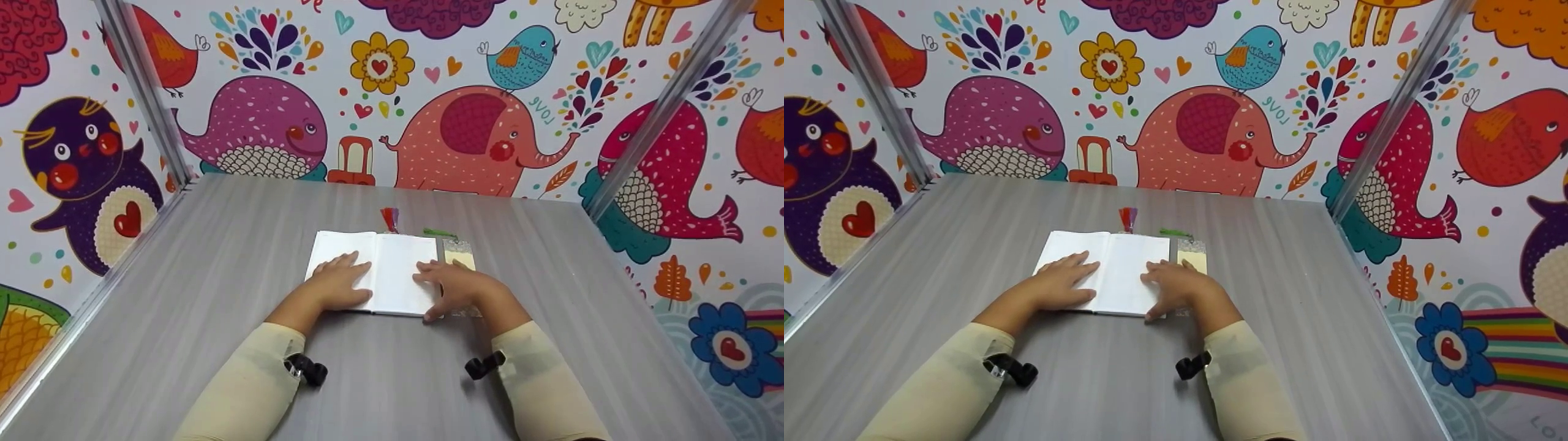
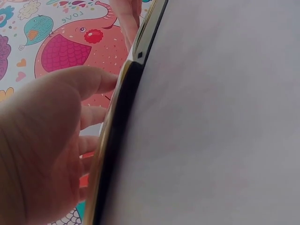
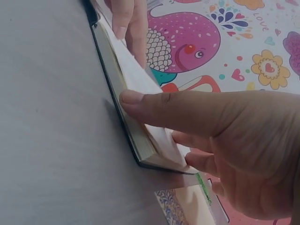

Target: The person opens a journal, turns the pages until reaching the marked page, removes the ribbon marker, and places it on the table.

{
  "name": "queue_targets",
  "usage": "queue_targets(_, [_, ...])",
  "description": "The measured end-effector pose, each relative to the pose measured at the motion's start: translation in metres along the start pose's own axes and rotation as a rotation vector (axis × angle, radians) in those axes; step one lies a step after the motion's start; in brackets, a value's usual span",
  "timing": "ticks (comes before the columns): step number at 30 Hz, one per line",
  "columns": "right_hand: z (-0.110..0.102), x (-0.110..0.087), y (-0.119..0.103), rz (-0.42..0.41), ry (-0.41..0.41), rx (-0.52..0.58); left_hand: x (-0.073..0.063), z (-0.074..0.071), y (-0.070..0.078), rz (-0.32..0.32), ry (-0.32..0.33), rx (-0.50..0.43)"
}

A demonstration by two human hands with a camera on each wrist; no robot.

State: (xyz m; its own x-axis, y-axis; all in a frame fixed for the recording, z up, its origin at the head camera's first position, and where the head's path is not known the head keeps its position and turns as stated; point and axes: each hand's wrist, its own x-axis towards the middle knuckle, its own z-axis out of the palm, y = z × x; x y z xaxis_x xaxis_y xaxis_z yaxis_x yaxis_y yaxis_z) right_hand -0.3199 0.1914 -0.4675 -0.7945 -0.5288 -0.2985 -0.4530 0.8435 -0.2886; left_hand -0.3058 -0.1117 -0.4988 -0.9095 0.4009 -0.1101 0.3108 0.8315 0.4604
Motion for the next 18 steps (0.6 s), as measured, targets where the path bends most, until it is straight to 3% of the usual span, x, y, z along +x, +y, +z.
queue_targets(9, [-0.0033, -0.0046, -0.001, 0.086, 0.033, 0.097, -0.0006, -0.0013, 0.002, -0.004, -0.017, 0.013])
queue_targets(18, [-0.0062, -0.0013, 0.0055, 0.04, 0.125, 0.208, -0.0009, -0.0012, 0.0023, -0.001, -0.015, 0.012])
